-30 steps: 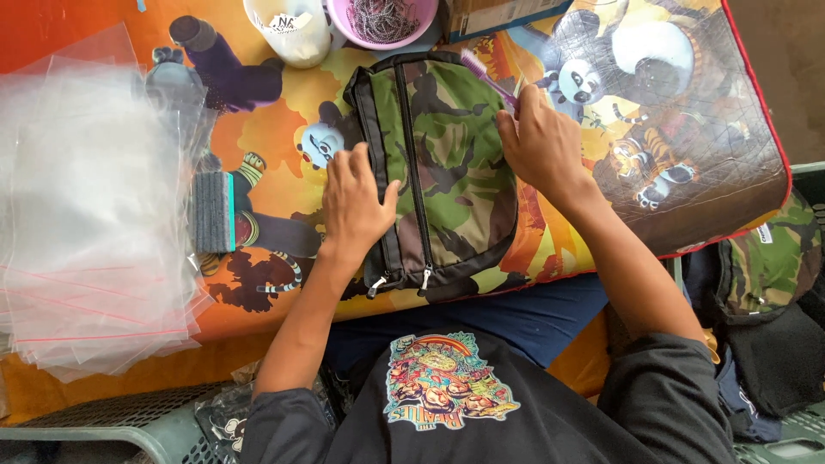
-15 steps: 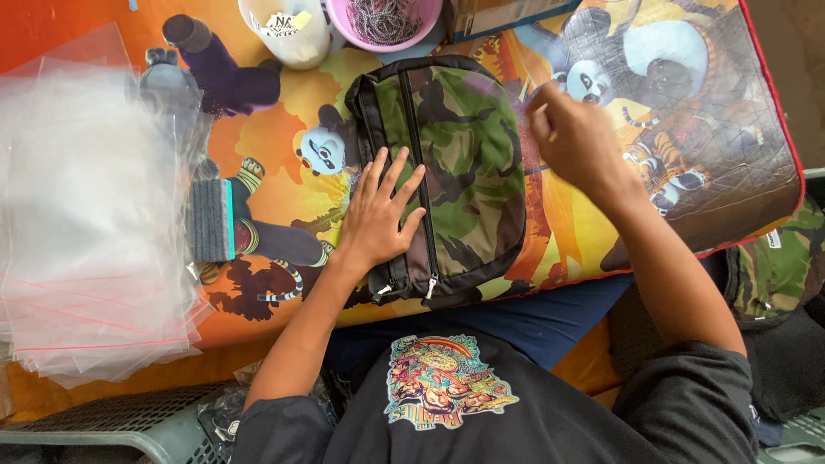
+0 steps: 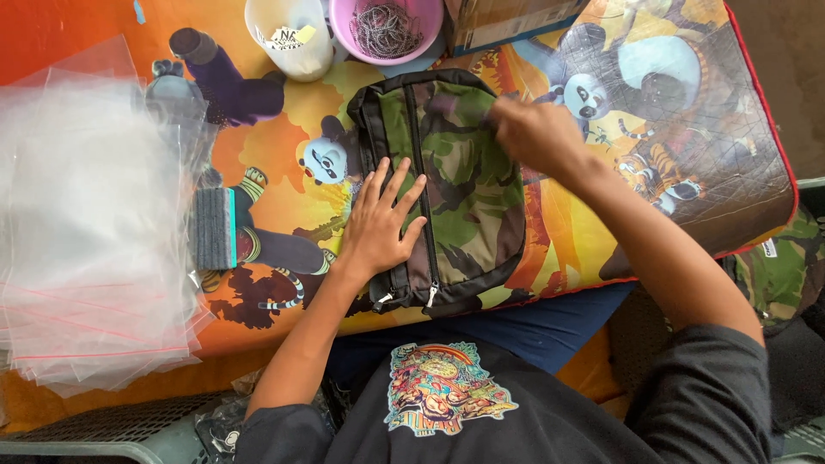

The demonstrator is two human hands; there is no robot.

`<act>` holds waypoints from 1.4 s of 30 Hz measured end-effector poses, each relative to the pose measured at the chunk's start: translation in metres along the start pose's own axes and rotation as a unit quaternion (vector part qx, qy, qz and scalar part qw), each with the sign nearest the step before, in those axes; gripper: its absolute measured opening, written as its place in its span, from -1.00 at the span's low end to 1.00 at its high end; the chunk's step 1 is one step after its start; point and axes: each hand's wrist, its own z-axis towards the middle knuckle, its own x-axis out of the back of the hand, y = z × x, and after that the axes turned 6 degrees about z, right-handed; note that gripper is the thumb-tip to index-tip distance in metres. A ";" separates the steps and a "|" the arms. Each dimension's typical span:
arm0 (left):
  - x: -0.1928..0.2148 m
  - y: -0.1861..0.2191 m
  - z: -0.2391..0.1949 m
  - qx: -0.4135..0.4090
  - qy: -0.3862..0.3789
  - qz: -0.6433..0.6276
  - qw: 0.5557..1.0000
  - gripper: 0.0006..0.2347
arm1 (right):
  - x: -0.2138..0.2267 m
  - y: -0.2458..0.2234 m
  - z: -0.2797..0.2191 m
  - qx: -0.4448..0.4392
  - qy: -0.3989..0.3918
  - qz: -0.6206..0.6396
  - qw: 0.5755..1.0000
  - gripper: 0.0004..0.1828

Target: The person cleans a camouflage-patterned bag by brushing its exterior and interior surfaces with a purple brush. They then attach a decorative bear-shaped charm to the zipper pull and place the bag into a clear plastic bag.

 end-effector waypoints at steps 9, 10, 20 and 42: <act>0.004 0.001 0.000 0.006 -0.011 -0.015 1.000 -0.53 | -0.020 -0.021 0.030 0.068 0.065 -0.060 0.994 -0.96; 0.003 0.001 0.000 0.006 -0.013 -0.014 1.000 -0.53 | -0.024 -0.006 0.034 0.076 0.091 -0.107 0.987 -0.97; 0.000 -0.009 -0.002 0.061 0.071 -0.208 0.974 -0.48 | -0.028 -0.038 0.054 0.102 0.069 -0.163 0.979 -0.77; -0.017 -0.026 -0.001 0.185 0.154 0.029 0.970 -0.69 | -0.036 -0.083 -0.047 -0.074 -0.068 0.046 0.994 -0.83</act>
